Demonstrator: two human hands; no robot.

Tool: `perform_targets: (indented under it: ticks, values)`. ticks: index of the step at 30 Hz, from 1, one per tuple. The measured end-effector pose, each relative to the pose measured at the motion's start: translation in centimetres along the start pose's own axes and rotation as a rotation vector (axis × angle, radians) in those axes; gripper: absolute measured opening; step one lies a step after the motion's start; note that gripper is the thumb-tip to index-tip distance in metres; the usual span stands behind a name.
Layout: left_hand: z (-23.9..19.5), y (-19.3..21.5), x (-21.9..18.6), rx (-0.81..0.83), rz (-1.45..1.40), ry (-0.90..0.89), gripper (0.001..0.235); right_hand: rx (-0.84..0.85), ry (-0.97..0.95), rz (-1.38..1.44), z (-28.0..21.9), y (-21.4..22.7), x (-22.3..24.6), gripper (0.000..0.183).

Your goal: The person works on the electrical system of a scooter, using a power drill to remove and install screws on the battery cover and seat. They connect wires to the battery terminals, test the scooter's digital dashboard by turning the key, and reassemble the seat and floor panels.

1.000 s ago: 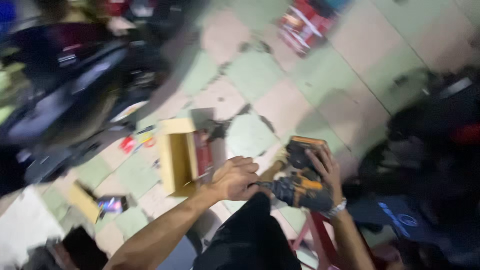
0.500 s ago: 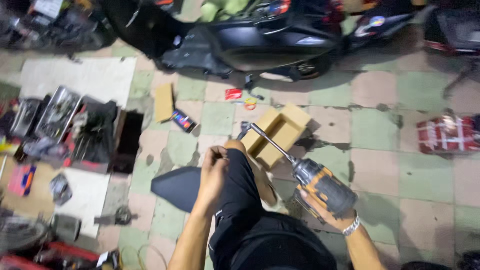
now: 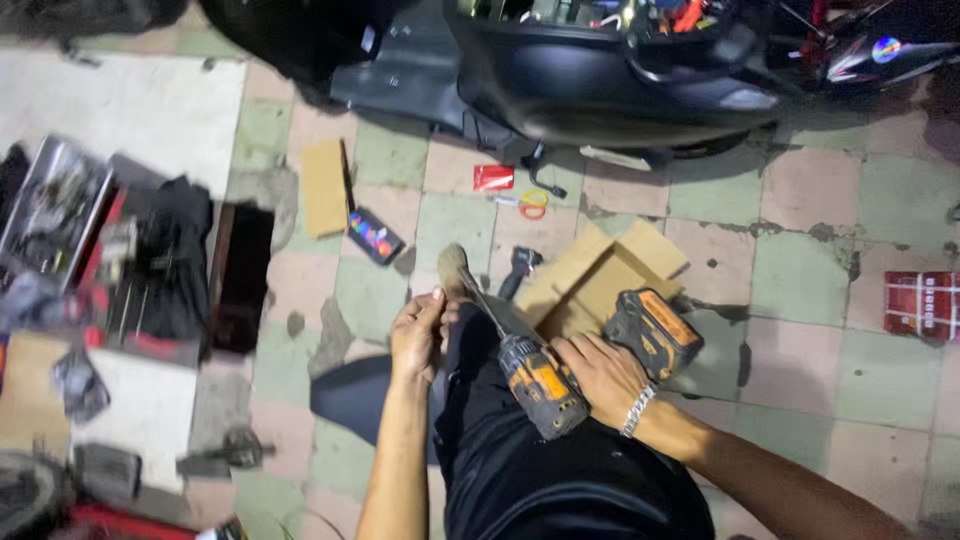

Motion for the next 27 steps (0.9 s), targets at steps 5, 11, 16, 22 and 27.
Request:
perform_targets:
  ticks: [5, 11, 16, 22, 27]
  values:
    - [14.8, 2.4, -6.1, -0.001, -0.196, 0.180, 0.025, -0.036, -0.048, -0.028, 13.0, 0.3, 0.1, 0.082]
    - [21.6, -1.4, -19.0, 0.019, -0.217, 0.236, 0.026, 0.221, -0.192, -0.004, 22.8, 5.5, 1.3, 0.075]
    - [25.1, -7.3, -24.2, 0.134, -0.310, 0.347, 0.024, 0.073, -0.152, 0.069, 27.5, 11.4, 0.9, 0.072]
    - [30.8, -14.0, -26.1, 0.329, -0.177, 0.345, 0.026, -0.150, -0.256, 0.060, 29.4, 14.7, -3.1, 0.048]
    - [34.9, -20.0, -25.5, 0.316, -0.092, 0.453, 0.024, -0.254, -0.292, 0.127, 28.6, 14.4, -9.3, 0.056]
Point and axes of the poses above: each hand's wrist, its own z-axis towards the middle knuckle, its own y-axis out of the back of the hand, x = y × z, the point moved 6 cm from there along z, towards the middle knuckle, and after that the axes turned 3 degrees about y, right-handed, at the moved point
